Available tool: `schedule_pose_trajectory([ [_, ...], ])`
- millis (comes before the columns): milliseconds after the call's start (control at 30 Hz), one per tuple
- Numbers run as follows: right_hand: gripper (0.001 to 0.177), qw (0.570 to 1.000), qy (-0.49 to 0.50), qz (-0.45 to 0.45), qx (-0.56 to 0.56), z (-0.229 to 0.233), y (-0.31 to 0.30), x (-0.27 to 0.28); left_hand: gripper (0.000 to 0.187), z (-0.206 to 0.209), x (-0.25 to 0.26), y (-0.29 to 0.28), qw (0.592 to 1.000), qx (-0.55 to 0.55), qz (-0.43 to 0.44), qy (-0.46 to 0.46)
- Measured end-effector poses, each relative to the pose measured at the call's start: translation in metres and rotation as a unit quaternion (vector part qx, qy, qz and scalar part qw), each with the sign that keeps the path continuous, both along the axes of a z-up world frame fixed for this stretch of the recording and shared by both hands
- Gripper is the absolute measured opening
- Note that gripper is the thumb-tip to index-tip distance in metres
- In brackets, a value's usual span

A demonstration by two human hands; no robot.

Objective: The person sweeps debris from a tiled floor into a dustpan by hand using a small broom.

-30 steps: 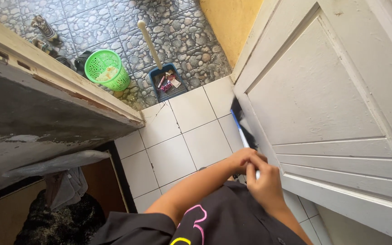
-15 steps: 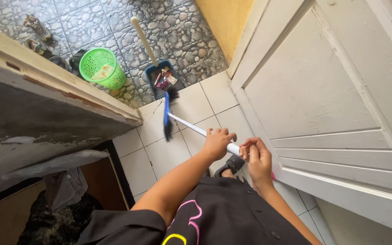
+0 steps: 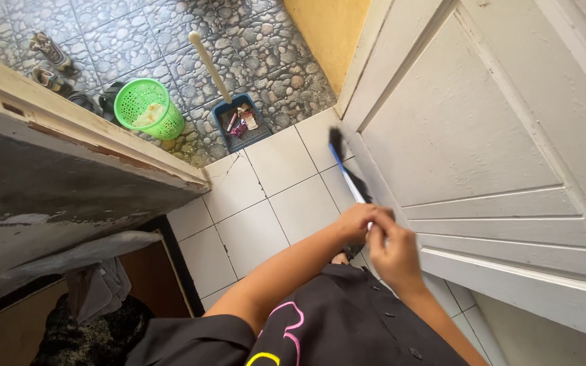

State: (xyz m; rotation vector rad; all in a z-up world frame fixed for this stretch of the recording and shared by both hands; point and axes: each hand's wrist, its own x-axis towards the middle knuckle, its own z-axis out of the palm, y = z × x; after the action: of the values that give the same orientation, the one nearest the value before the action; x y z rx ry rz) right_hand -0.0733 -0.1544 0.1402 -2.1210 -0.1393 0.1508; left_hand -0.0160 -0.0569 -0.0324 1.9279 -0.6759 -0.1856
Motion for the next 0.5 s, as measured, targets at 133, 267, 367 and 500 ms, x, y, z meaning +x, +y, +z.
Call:
schedule_pose_trajectory([
  [133, 0.021, 0.995, 0.033, -0.034, 0.089, -0.005, -0.014, -0.005, 0.039, -0.023, 0.006, -0.013, 0.995, 0.096, -0.007, -0.034],
  [267, 0.025, 0.973, 0.056, -0.025, 0.224, -0.009, -0.034, 0.001, 0.031, -0.011, -0.003, -0.002, 0.985, 0.173, -0.013, 0.017],
  [367, 0.025, 0.948, 0.071, -0.015, 0.310, -0.038, -0.019, 0.005, 0.045, -0.008, -0.013, 0.028, 0.975, 0.217, 0.014, 0.053],
  [500, 0.024, 0.937, 0.074, 0.013, 0.341, -0.075, -0.005, 0.003, 0.032, -0.022, -0.021, 0.054, 0.956, 0.280, 0.060, 0.057],
])
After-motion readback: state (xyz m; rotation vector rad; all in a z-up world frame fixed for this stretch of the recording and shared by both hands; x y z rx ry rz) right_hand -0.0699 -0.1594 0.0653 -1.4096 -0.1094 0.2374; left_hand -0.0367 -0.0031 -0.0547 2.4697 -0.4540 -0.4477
